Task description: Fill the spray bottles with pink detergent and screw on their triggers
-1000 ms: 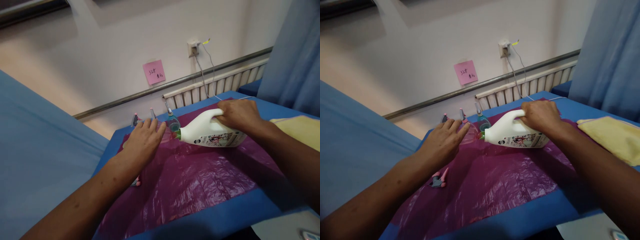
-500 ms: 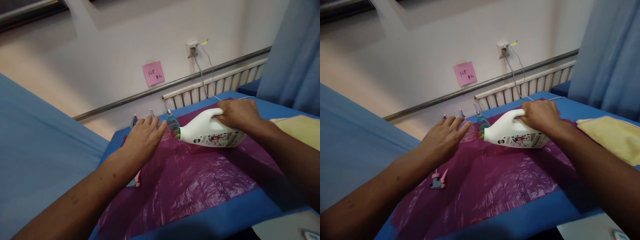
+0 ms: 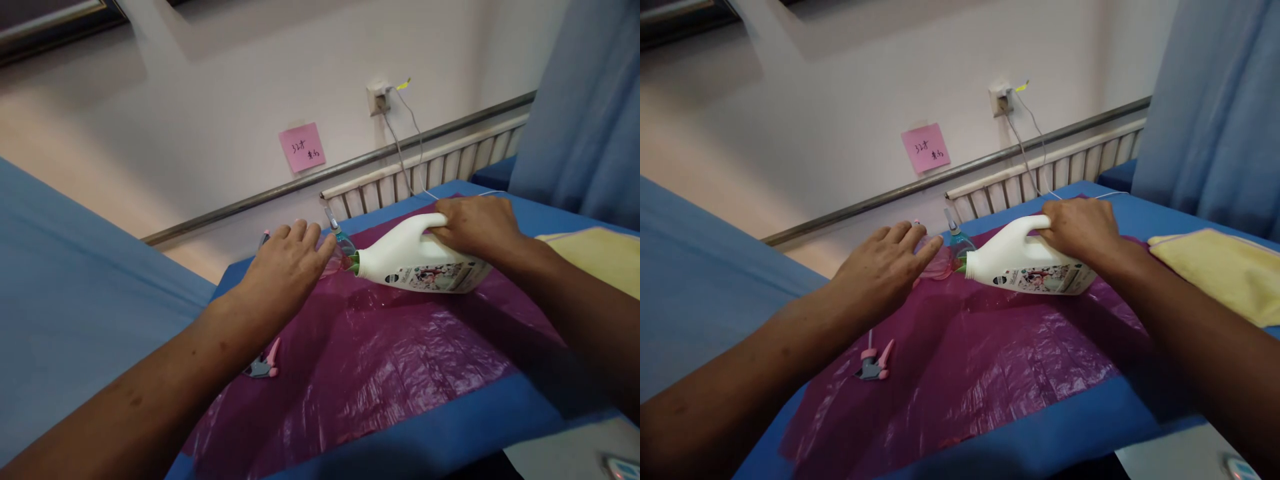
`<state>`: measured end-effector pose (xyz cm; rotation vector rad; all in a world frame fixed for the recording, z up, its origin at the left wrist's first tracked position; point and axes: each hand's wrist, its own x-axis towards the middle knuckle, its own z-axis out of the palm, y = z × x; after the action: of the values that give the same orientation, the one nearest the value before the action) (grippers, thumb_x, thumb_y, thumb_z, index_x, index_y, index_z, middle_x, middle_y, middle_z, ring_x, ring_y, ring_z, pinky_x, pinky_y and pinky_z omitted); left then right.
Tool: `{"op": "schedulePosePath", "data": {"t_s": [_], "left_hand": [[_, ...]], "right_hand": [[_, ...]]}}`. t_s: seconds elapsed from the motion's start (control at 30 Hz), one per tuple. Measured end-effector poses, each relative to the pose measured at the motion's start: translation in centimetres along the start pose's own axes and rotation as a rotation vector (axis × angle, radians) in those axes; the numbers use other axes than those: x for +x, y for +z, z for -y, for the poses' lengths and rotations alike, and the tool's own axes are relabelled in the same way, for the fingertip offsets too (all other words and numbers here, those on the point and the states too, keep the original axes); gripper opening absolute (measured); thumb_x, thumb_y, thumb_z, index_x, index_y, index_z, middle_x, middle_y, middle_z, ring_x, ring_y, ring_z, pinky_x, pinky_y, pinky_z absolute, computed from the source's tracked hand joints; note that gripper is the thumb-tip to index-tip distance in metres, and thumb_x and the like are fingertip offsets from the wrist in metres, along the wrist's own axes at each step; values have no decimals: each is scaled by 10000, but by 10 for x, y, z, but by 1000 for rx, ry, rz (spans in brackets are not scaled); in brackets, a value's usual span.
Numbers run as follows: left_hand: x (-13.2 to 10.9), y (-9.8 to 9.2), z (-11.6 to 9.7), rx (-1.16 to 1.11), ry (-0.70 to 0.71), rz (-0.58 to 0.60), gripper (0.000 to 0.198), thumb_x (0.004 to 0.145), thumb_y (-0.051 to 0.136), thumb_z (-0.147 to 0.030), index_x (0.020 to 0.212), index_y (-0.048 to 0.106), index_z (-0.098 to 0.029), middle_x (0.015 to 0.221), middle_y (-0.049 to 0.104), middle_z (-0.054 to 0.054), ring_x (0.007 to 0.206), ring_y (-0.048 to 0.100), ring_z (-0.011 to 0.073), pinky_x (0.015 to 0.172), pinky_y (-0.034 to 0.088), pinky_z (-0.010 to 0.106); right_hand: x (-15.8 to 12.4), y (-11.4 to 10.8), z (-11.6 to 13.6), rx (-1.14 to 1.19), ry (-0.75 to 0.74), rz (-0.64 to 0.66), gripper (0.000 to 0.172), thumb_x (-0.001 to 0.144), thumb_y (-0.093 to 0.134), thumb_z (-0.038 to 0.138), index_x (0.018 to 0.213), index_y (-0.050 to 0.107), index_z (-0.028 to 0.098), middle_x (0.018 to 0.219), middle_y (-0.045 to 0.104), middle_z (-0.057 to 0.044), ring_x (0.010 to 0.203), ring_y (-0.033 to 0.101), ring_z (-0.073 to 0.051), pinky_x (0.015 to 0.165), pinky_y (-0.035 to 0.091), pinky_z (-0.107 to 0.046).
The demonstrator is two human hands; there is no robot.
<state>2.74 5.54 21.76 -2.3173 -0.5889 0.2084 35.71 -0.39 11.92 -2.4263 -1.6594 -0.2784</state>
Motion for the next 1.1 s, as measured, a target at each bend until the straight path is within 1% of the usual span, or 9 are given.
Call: {"op": "schedulePosePath", "data": {"t_s": [0.2,0.33,0.43,0.53,0.63,0.73,0.8,0.93,1.1], "left_hand": [[5,-7,2,78,49,28,507,973,562,-15,1447,620,-186,1297,689,164,1172,628,343,965,477,447],[7,-10,2,67,60,4,479,972,586,-35,1425,637,-180,1278,687,171,1167,624,354,960,471,456],[8,-13,3,86,86,-6,491,968,599,-49,1446,623,-155,1296,677,192,1170,621,374,959,467,470],[9,-17,4,113,102,-13,496,982,584,-49,1468,610,-142,1318,668,201,1198,618,380,975,459,470],[10,-21,3,142,123,-28,476,985,561,-33,1446,619,-137,1320,665,208,1225,612,389,978,452,469],[11,-22,3,135,117,-51,438,978,576,-24,1389,642,-161,1284,674,182,1222,616,373,983,447,453],[12,-22,3,150,114,-51,433,989,577,-35,1394,639,-174,1276,677,168,1214,620,361,983,447,445],[12,-22,4,198,124,-59,469,1004,561,-53,1455,612,-171,1322,671,181,1234,616,363,992,454,452],[12,-24,6,141,103,-36,540,958,619,-49,1483,600,-176,1346,672,176,1251,622,360,1005,462,452]], "right_hand": [[1,-1,0,2,-10,5,582,1016,536,688,1251,812,232,1107,822,-181,953,746,-361,778,467,-430],[0,-1,0,6,-13,-13,544,1027,527,641,1223,818,225,1103,821,-184,954,749,-369,775,465,-434],[0,-2,-2,12,4,-6,516,1024,531,607,1225,821,230,1079,821,-182,943,748,-376,772,466,-436],[0,-2,-3,10,9,-2,504,1027,522,586,1239,820,240,1075,823,-179,941,747,-376,768,466,-434],[0,-2,-4,9,15,-4,505,1017,531,596,1230,821,242,1083,824,-181,951,746,-384,771,464,-436],[-1,-1,-5,13,20,-5,513,1013,528,610,1218,823,244,1078,824,-179,967,744,-393,778,462,-438],[-1,0,-5,20,23,-5,511,1013,526,603,1226,823,246,1084,824,-179,973,744,-395,789,462,-443],[0,1,-7,32,35,-6,508,1007,541,605,1245,824,257,1096,821,-175,967,746,-386,800,459,-445],[1,0,-9,5,34,2,568,1013,495,641,1250,830,247,1078,816,-182,954,736,-386,764,443,-433]]}}
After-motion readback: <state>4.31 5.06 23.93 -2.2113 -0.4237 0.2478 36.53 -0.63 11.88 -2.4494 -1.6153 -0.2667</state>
